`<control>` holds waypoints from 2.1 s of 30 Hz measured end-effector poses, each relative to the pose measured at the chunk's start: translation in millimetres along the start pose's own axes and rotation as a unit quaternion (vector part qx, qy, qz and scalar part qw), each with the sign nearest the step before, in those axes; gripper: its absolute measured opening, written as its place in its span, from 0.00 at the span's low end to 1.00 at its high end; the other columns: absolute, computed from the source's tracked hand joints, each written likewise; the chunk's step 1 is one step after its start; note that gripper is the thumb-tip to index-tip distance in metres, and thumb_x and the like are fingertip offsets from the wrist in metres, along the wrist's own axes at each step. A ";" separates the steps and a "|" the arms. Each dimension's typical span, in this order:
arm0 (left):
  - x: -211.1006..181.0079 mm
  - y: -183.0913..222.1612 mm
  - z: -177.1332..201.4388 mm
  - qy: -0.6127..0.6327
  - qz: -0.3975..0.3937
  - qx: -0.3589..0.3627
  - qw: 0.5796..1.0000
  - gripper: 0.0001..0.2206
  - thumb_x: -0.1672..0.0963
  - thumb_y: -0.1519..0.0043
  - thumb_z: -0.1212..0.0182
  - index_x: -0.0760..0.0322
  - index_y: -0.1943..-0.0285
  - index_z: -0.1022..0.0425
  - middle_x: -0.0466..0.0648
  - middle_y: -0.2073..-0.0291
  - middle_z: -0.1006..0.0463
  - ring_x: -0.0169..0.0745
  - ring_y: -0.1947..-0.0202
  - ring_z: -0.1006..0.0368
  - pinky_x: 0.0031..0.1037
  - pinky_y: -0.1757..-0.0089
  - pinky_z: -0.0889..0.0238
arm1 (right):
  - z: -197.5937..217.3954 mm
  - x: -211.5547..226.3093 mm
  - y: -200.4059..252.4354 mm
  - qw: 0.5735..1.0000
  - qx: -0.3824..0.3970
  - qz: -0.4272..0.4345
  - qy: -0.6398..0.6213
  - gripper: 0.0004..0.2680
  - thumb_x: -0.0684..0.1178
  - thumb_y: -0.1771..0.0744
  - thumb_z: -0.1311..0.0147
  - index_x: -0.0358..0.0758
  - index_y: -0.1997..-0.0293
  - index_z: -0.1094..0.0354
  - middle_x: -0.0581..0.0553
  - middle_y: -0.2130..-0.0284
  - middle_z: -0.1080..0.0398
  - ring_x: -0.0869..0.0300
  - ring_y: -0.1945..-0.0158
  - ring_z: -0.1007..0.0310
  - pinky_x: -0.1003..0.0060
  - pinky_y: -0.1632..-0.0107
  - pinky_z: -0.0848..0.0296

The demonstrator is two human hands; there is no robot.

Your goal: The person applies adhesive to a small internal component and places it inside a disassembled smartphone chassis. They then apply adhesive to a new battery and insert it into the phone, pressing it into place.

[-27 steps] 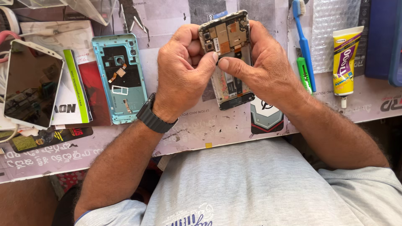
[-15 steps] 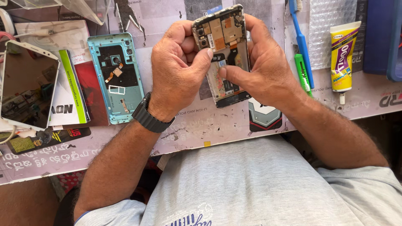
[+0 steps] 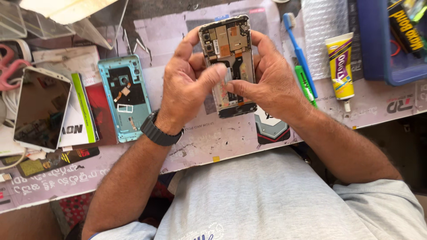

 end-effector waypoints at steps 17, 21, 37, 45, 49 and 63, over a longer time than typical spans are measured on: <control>8.5 4.1 -3.3 -0.150 0.001 -0.019 0.989 0.20 0.63 0.33 0.39 0.70 0.32 0.36 0.52 0.55 0.18 0.29 0.56 0.21 0.22 0.58 0.22 | 6.8 42.5 17.9 0.910 -0.067 0.215 0.348 0.10 0.35 0.35 0.35 0.33 0.52 0.33 0.39 0.52 0.38 0.58 0.58 0.29 0.68 0.58 0.24; 10.7 5.4 -2.4 -0.169 0.004 -0.017 0.985 0.20 0.62 0.32 0.39 0.70 0.32 0.35 0.51 0.54 0.17 0.29 0.55 0.21 0.22 0.57 0.23 | 3.9 37.0 7.7 0.909 -0.068 0.196 0.362 0.08 0.35 0.35 0.35 0.34 0.56 0.28 0.43 0.56 0.35 0.62 0.60 0.31 0.70 0.62 0.28; 7.1 2.7 0.8 -0.195 -0.005 -0.018 0.981 0.18 0.62 0.32 0.40 0.70 0.33 0.35 0.52 0.59 0.17 0.27 0.64 0.20 0.18 0.67 0.24 | 8.0 21.8 -4.9 0.917 -0.039 0.192 0.347 0.04 0.35 0.32 0.38 0.32 0.56 0.28 0.44 0.58 0.32 0.66 0.62 0.27 0.73 0.63 0.23; 6.8 2.4 -0.6 -0.174 0.007 -0.012 0.985 0.18 0.62 0.31 0.41 0.70 0.33 0.35 0.52 0.57 0.17 0.27 0.61 0.19 0.18 0.65 0.22 | 6.4 21.7 -5.9 0.922 -0.037 0.187 0.338 0.04 0.34 0.33 0.39 0.31 0.56 0.28 0.43 0.59 0.32 0.64 0.63 0.26 0.72 0.62 0.23; 8.4 1.7 1.1 -0.171 0.044 -0.029 0.984 0.17 0.63 0.34 0.40 0.71 0.36 0.33 0.49 0.65 0.20 0.25 0.73 0.26 0.18 0.74 0.31 | 3.9 24.6 -6.7 0.923 -0.045 0.192 0.331 0.05 0.34 0.34 0.38 0.31 0.58 0.28 0.43 0.61 0.31 0.64 0.63 0.26 0.71 0.62 0.23; 14.5 -2.1 2.9 -0.205 0.066 0.013 0.976 0.17 0.65 0.34 0.38 0.72 0.37 0.34 0.51 0.57 0.19 0.24 0.66 0.25 0.17 0.68 0.30 | 105.3 57.7 83.6 0.809 -0.138 0.116 0.560 0.04 0.37 0.32 0.34 0.32 0.58 0.26 0.40 0.65 0.24 0.56 0.66 0.23 0.64 0.62 0.26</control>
Point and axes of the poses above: each hand's wrist, its own y-axis away from the middle knuckle, its own z-axis out of the back of the hand, x = y × z, the point moved 7 cm from there along -y, towards the middle knuckle
